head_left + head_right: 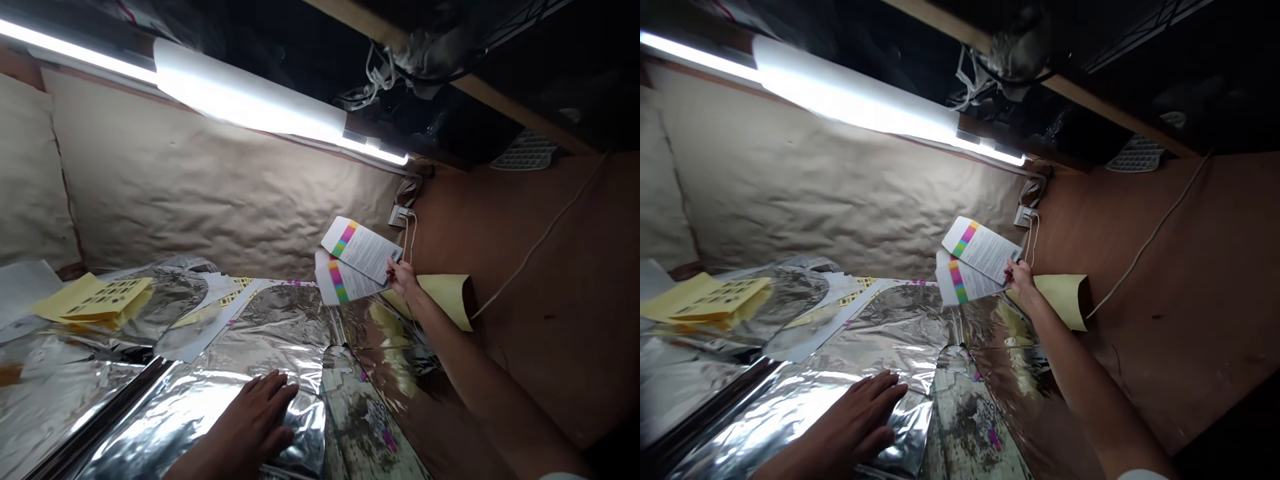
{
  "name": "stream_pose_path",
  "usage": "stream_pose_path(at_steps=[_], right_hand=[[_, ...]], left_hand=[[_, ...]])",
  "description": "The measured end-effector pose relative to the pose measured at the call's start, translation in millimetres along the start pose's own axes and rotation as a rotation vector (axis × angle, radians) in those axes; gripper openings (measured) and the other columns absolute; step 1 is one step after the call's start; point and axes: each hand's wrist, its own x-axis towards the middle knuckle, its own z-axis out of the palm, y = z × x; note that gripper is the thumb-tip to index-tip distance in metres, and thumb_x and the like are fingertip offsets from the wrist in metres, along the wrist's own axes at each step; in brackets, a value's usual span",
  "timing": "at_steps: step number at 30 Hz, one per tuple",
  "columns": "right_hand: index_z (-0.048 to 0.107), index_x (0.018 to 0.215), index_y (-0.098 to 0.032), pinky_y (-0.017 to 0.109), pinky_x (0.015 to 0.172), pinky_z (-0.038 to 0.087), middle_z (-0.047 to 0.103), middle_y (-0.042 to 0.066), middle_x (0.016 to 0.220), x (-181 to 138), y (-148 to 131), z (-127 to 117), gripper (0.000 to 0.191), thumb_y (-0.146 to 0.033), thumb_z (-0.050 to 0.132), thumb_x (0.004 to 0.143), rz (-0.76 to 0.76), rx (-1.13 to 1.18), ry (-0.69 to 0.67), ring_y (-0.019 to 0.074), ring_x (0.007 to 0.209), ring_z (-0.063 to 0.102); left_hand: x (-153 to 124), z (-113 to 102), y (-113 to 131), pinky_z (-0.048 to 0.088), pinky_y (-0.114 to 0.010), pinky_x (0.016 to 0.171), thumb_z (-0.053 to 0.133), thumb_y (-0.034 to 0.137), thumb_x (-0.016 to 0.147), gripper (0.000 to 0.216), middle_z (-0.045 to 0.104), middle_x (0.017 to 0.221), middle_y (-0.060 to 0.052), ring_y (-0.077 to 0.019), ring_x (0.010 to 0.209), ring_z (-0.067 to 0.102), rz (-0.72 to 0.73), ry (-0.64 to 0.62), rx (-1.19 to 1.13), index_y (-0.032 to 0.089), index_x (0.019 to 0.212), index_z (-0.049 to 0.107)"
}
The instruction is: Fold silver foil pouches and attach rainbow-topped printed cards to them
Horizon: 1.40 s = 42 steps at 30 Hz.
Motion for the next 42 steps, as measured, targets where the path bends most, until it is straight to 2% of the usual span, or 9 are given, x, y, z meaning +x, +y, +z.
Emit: stream_pose_path(at_steps=[7, 11, 16, 18, 21, 25, 28, 33, 42], right_hand=[[0.058, 0.120, -0.016, 0.040, 0.081, 0.056, 0.061, 0.008, 0.118, -20, 1, 49, 0.030, -0.033, 0.060, 0.096, 0.016, -0.122, -0.147, 0.0207, 0.097, 0.064], [0.062, 0.107, -0.014, 0.024, 0.057, 0.053, 0.065, 0.001, 0.088, -43, -29, 64, 0.022, -0.033, 0.060, 0.096, -0.147, -0.181, -0.300, 0.0106, 0.064, 0.061], [0.071, 0.086, -0.014, 0.016, 0.038, 0.038, 0.052, -0.008, 0.049, -120, -61, 88, 0.029, -0.038, 0.082, 0.073, -0.299, -0.284, -0.760, 0.0063, 0.039, 0.048], [0.073, 0.084, -0.014, 0.018, 0.041, 0.044, 0.056, -0.005, 0.053, -165, -68, 101, 0.030, -0.039, 0.083, 0.070, -0.347, -0.333, -0.983, 0.0092, 0.043, 0.054], [0.075, 0.097, -0.021, 0.027, 0.063, 0.056, 0.069, 0.004, 0.089, -231, -73, 118, 0.022, -0.039, 0.068, 0.086, -0.658, -0.341, -1.308, 0.0153, 0.070, 0.066], [0.066, 0.121, -0.029, 0.038, 0.094, 0.050, 0.059, 0.006, 0.129, -274, -54, 124, 0.039, -0.033, 0.074, 0.082, -0.754, -0.050, -0.975, 0.0221, 0.105, 0.062], [0.068, 0.107, -0.025, 0.037, 0.089, 0.050, 0.068, 0.006, 0.105, -273, -16, 123, 0.033, -0.040, 0.076, 0.079, -0.253, 0.187, -0.746, 0.0209, 0.093, 0.064], [0.065, 0.109, -0.024, 0.033, 0.093, 0.046, 0.070, 0.006, 0.110, -272, 41, 127, 0.051, -0.035, 0.086, 0.064, 0.414, 0.401, -0.781, 0.0211, 0.102, 0.064], [0.068, 0.095, -0.020, 0.025, 0.084, 0.049, 0.073, 0.002, 0.091, -268, 47, 128, 0.042, -0.025, 0.089, 0.058, 0.337, 0.452, -0.743, 0.0145, 0.085, 0.066]], left_hand=[[0, 3, 0, 0.042, -0.052, 0.107, 0.048, 0.055, 0.094, 0.056, 0.049, 0.147, -0.011, -0.0336, 0.133, 0.046, -0.038, -0.093, -0.022, 0.030, 0.144, 0.043], [6, 3, -4, 0.034, -0.056, 0.112, 0.050, 0.046, 0.095, 0.066, 0.035, 0.156, -0.012, -0.0326, 0.142, 0.033, -0.093, 0.174, -0.077, 0.031, 0.153, 0.022], [16, -36, 0, 0.030, -0.052, 0.115, 0.057, 0.047, 0.091, 0.082, 0.030, 0.158, -0.012, -0.0289, 0.145, 0.028, -0.380, 0.561, -0.248, 0.027, 0.155, 0.010], [17, -50, 2, 0.031, -0.050, 0.114, 0.067, 0.049, 0.084, 0.089, 0.037, 0.154, -0.013, -0.0315, 0.141, 0.035, -0.412, 0.593, -0.351, 0.023, 0.154, 0.018], [17, -59, 1, 0.048, -0.042, 0.098, 0.068, 0.050, 0.082, 0.059, 0.068, 0.121, -0.011, -0.0340, 0.117, 0.060, -0.466, 0.562, -0.630, 0.016, 0.130, 0.059], [18, -64, -8, 0.054, -0.035, 0.079, 0.070, 0.044, 0.083, 0.035, 0.075, 0.091, -0.006, -0.0262, 0.088, 0.070, -0.587, 0.842, -1.293, 0.014, 0.101, 0.071], [19, -73, -15, 0.054, -0.038, 0.088, 0.075, 0.032, 0.080, 0.031, 0.074, 0.104, -0.005, -0.0230, 0.096, 0.069, -0.584, 1.041, -1.689, 0.020, 0.108, 0.068], [21, -77, -12, 0.049, -0.048, 0.098, 0.066, 0.025, 0.089, 0.030, 0.069, 0.121, -0.008, -0.0250, 0.114, 0.063, -0.484, 0.952, -1.872, 0.022, 0.118, 0.062], [21, -54, -7, 0.047, -0.049, 0.101, 0.075, 0.023, 0.080, 0.036, 0.069, 0.116, -0.006, -0.0223, 0.111, 0.063, -0.510, 0.833, -1.753, 0.022, 0.113, 0.061]])
